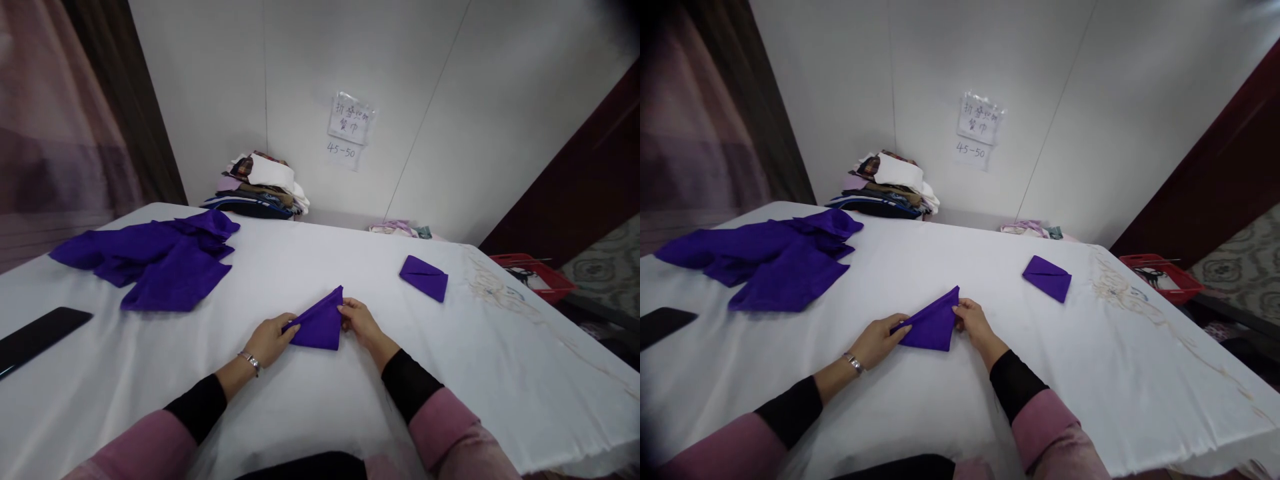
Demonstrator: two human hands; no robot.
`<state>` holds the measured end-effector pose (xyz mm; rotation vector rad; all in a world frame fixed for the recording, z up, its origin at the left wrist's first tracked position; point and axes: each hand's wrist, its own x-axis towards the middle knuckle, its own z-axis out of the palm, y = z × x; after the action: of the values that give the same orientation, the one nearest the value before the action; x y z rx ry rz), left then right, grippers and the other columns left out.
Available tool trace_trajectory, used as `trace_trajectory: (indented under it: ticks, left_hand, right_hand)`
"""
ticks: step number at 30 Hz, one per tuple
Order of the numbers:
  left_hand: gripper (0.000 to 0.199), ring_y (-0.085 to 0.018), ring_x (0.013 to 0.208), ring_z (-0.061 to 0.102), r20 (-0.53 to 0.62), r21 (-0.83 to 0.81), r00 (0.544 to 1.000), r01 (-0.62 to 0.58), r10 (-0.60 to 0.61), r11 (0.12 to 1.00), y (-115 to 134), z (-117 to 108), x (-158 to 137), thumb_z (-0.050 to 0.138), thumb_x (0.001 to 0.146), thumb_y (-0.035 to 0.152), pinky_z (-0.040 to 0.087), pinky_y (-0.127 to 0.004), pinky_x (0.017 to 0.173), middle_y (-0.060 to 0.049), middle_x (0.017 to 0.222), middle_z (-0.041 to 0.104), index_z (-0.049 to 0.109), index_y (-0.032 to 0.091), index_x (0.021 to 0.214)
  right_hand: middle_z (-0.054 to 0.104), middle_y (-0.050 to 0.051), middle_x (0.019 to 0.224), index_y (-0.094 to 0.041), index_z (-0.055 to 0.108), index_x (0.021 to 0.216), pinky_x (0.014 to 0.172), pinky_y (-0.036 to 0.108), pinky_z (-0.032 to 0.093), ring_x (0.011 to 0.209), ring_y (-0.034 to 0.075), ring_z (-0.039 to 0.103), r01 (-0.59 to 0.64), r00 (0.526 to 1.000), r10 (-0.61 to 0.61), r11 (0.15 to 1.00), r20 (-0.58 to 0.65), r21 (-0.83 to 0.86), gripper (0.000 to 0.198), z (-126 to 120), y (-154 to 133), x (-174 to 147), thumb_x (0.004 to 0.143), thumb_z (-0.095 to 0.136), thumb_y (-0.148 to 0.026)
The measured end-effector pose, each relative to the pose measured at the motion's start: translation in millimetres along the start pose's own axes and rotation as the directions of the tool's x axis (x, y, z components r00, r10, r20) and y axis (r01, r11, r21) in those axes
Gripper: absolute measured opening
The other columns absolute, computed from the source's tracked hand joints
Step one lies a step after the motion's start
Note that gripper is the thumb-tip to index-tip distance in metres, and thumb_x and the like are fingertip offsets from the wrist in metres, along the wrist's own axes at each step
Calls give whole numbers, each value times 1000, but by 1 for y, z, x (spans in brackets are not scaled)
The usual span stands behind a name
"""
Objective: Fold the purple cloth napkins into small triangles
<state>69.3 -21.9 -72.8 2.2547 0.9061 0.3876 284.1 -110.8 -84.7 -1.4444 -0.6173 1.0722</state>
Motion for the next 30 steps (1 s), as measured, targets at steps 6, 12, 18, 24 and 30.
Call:
trace_trajectory:
  ticks: [6,12,18,24,30]
  left_hand:
    - [28,-15,63,56,23,7,1000,8,-8,1000,1,-1,2,41,83,38,38,-25,60,2,68,63,62,23,94]
    - [27,-15,65,57,42,28,999,-2,1,1000,1,-2,3,41,83,37,39,-25,61,2,72,65,62,24,93]
    - [27,-17,78,61,25,9,1000,-16,16,1000,-1,2,2,43,83,36,42,-27,70,0,85,68,62,24,98]
    - [29,-19,82,61,10,25,1000,-14,13,1000,1,3,-1,42,85,39,43,-29,72,-1,89,68,61,24,102]
    - [32,-17,83,59,-44,-3,996,-81,81,997,-1,5,-1,35,89,36,44,-29,75,-2,90,64,61,23,103]
  right_hand:
    - [55,-3,59,-17,59,86,39,21,30,48,10,49,-7,1000,7,995,0,-97,26,0,-11,3,64,63,-29]
    - [54,-3,55,-17,56,73,38,20,26,46,9,47,15,999,-23,983,-41,-184,19,-1,-18,15,68,64,-34]
    - [52,-4,47,-17,54,62,42,21,28,46,9,46,48,998,-55,973,-24,-228,14,-6,-14,18,64,62,-28]
    - [52,-4,50,-18,54,66,48,24,35,48,10,47,118,993,-120,967,4,-227,17,-9,-10,18,63,61,-32]
    - [50,-7,52,-19,57,88,51,26,38,49,12,48,195,978,-208,935,-12,-296,26,-6,-10,38,64,60,-31]
